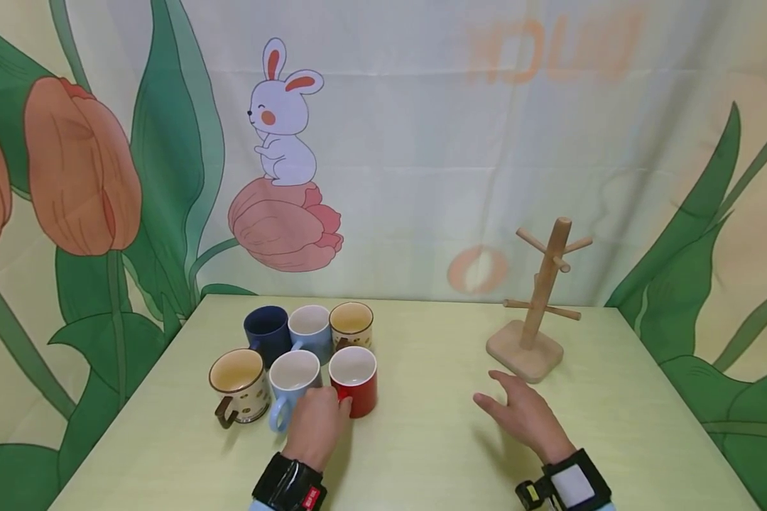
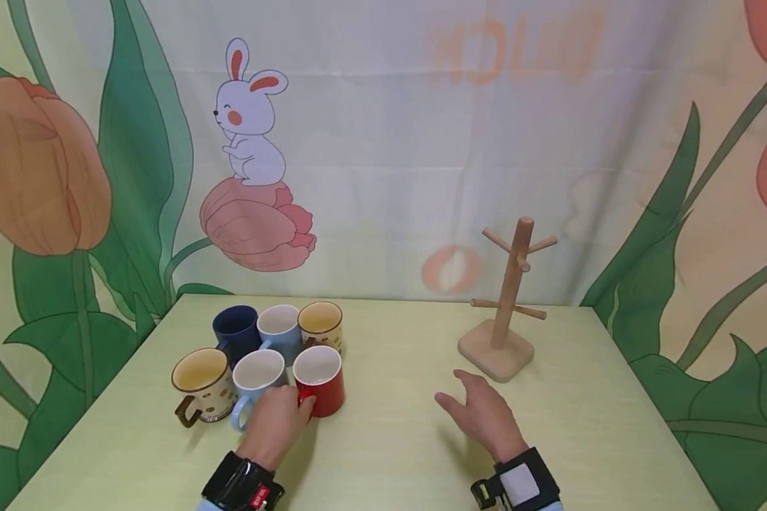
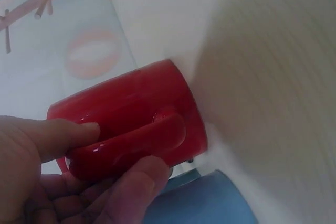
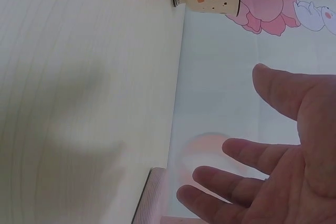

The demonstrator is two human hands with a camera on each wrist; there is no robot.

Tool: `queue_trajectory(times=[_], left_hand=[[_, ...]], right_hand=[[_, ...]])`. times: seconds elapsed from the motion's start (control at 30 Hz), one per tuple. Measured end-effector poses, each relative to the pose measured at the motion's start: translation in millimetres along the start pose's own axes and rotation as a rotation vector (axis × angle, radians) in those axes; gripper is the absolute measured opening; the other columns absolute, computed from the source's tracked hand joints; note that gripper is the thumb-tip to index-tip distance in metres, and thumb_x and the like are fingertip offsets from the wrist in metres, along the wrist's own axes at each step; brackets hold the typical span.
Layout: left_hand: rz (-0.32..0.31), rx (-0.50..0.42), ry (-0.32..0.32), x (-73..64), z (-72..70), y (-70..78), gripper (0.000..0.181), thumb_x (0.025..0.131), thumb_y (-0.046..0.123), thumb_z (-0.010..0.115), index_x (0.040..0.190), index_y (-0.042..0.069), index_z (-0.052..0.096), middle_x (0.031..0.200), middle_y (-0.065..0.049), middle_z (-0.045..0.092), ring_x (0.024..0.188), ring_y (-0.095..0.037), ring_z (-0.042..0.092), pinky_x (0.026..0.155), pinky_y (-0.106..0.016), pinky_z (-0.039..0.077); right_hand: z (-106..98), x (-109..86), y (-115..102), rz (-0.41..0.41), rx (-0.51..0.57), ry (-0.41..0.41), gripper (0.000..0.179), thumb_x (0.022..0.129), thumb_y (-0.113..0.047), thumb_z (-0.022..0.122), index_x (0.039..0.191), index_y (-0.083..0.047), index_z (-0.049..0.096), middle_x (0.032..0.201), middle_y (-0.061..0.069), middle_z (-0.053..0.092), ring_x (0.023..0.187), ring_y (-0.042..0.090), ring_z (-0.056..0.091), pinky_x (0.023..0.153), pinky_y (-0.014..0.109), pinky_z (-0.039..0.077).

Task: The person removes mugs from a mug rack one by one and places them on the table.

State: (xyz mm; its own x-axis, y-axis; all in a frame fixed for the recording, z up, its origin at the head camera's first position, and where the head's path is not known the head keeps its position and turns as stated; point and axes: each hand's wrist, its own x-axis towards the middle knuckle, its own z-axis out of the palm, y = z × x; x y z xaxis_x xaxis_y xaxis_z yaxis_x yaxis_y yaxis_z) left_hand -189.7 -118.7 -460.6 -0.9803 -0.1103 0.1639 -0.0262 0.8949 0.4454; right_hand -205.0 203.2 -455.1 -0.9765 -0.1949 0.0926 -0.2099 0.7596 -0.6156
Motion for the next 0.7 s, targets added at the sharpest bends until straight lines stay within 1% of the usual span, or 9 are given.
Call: queue_trajectory(times=[0.1, 0.2, 0.33, 0.43, 0.5, 0.57, 0.7], left_hand=[[0.029, 0.021, -0.008, -1.2, -2.3, -0.7, 0.025, 0.089, 0.022, 0.075, 0.078, -0.001, 0.071, 0.061, -0.005, 0.061, 0.056, -0.019, 0.055, 0.053, -0.032, 0.043], [0.021, 0.03, -0.034, -2.5, -6.9, -0.5, 0.031, 0.089, 0.028, 0.075, 0.071, 0.003, 0.068, 0.056, -0.003, 0.055, 0.055, -0.019, 0.052, 0.052, -0.031, 0.04], [0.013, 0.04, -0.036, -2.0, -22.2, 2.7, 0.04, 0.089, 0.038, 0.074, 0.067, 0.006, 0.064, 0.053, -0.002, 0.051, 0.052, -0.018, 0.05, 0.049, -0.031, 0.038], [0.059, 0.055, -0.009, 1.1, -36.4, 7.1, 0.04, 0.09, 0.041, 0.072, 0.07, 0.007, 0.065, 0.052, 0.0, 0.051, 0.05, -0.018, 0.05, 0.048, -0.031, 0.039], [0.094, 0.077, -0.002, 4.9, -45.3, 10.2, 0.04, 0.091, 0.042, 0.07, 0.072, 0.007, 0.065, 0.052, 0.001, 0.05, 0.051, -0.017, 0.049, 0.048, -0.031, 0.038], [0.132, 0.112, 0.015, 11.1, -53.3, 13.7, 0.04, 0.091, 0.043, 0.07, 0.077, 0.006, 0.066, 0.053, 0.001, 0.049, 0.052, -0.018, 0.049, 0.048, -0.031, 0.037], [0.175, 0.17, 0.03, 27.4, -67.3, 22.0, 0.039, 0.09, 0.044, 0.071, 0.09, 0.005, 0.07, 0.056, -0.001, 0.05, 0.055, -0.02, 0.05, 0.048, -0.031, 0.039]], right_hand=[[1, -0.7, 0, 0.006, 0.006, -0.006, 0.063, 0.097, -0.04, 0.062, 0.139, 0.006, 0.049, 0.139, 0.027, 0.051, 0.127, 0.044, 0.05, 0.102, 0.057, 0.038], [2, -1.0, 1, 0.01, -0.002, -0.015, 0.063, 0.098, -0.04, 0.062, 0.139, 0.006, 0.049, 0.139, 0.027, 0.051, 0.128, 0.044, 0.048, 0.103, 0.057, 0.038], [1, 1.7, 2, 0.004, -0.032, -0.013, 0.062, 0.098, -0.038, 0.061, 0.139, 0.007, 0.049, 0.138, 0.028, 0.051, 0.127, 0.044, 0.05, 0.102, 0.057, 0.038], [-2, 4.6, 1, 0.002, -0.056, -0.007, 0.062, 0.098, -0.038, 0.061, 0.139, 0.007, 0.049, 0.138, 0.029, 0.052, 0.124, 0.044, 0.051, 0.101, 0.057, 0.039], [-4, 7.1, 2, 0.004, -0.072, -0.007, 0.063, 0.098, -0.039, 0.062, 0.138, 0.007, 0.049, 0.137, 0.029, 0.052, 0.123, 0.044, 0.052, 0.1, 0.058, 0.039], [-7, 9.7, 2, -0.002, -0.092, -0.006, 0.063, 0.097, -0.039, 0.062, 0.138, 0.007, 0.049, 0.136, 0.028, 0.053, 0.124, 0.043, 0.052, 0.099, 0.058, 0.04], [-10, 16.4, 3, -0.025, -0.131, 0.002, 0.062, 0.097, -0.036, 0.064, 0.138, 0.007, 0.05, 0.133, 0.027, 0.055, 0.123, 0.043, 0.053, 0.097, 0.058, 0.042]])
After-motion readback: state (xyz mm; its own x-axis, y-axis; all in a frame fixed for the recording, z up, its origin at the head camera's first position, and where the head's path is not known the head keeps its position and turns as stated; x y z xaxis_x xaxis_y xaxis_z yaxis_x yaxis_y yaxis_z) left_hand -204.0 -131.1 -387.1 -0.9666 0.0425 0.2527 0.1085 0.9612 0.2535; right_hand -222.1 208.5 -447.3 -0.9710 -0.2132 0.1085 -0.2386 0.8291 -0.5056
